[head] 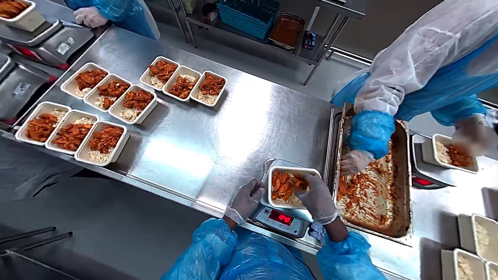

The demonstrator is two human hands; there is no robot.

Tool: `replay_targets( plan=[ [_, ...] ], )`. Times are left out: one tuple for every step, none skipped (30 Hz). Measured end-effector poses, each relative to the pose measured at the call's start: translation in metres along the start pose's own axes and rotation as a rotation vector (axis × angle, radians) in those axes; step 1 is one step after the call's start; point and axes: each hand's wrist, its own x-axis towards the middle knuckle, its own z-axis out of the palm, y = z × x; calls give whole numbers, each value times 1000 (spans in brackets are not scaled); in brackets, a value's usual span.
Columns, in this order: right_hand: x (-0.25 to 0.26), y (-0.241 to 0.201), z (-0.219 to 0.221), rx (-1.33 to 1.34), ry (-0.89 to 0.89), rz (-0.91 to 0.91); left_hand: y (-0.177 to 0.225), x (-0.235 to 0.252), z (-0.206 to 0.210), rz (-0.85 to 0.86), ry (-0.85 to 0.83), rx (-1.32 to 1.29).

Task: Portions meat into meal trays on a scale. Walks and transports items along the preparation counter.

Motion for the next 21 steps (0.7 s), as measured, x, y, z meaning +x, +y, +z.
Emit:
replay_targets(
  plan=[
    [-1,-5,3,-17,2,10,1,0,-1,-10,-1,13],
    [-2,-7,5,-30,29,10,2,0,-1,-19,-1,29],
    [-4,-7,7,-38,68,10,2,-1,0,-26,-5,50],
    [-7,-6,9,-46,117,10,2,-1,1,-29,-18,63],
    [-8,-5,12,-55,173,5,1,0,3,-24,-33,66],
    [-8,-4,16,-58,225,-7,1,1,5,-15,-44,53],
    [-8,-1,21,-53,272,-32,2,2,9,-13,-48,39],
    [-8,0,26,-49,307,-58,4,2,12,-21,-50,31],
    [-8,1,32,-46,329,-83,6,2,15,-29,-46,29],
    [-9,0,37,-44,341,-107,8,2,18,-42,-38,22],
    [-9,-2,41,-36,351,-139,8,3,20,-55,-30,5],
    [-10,-3,43,-16,358,-164,7,4,20,-62,-31,-18],
    [-11,-4,42,9,355,-171,6,5,21,-62,-34,-39],
    [-12,-4,40,44,351,-159,5,6,21,-57,-33,-49],
    [-13,-3,37,80,356,-134,4,6,20,-51,-34,-47],
    [-14,-4,35,100,366,-85,3,7,20,-46,-37,-38],
    [-14,-4,34,104,389,-34,3,7,18,-41,-38,-29],
    [-12,-4,35,99,412,4,2,7,17,-38,-35,-14],
    [-11,-4,37,89,427,25,1,8,17,-35,-33,0],
    [-9,-3,40,78,434,30,1,8,17,-32,-31,12],
    [-7,-4,43,67,434,22,2,8,17,-31,-38,21]
  ],
)
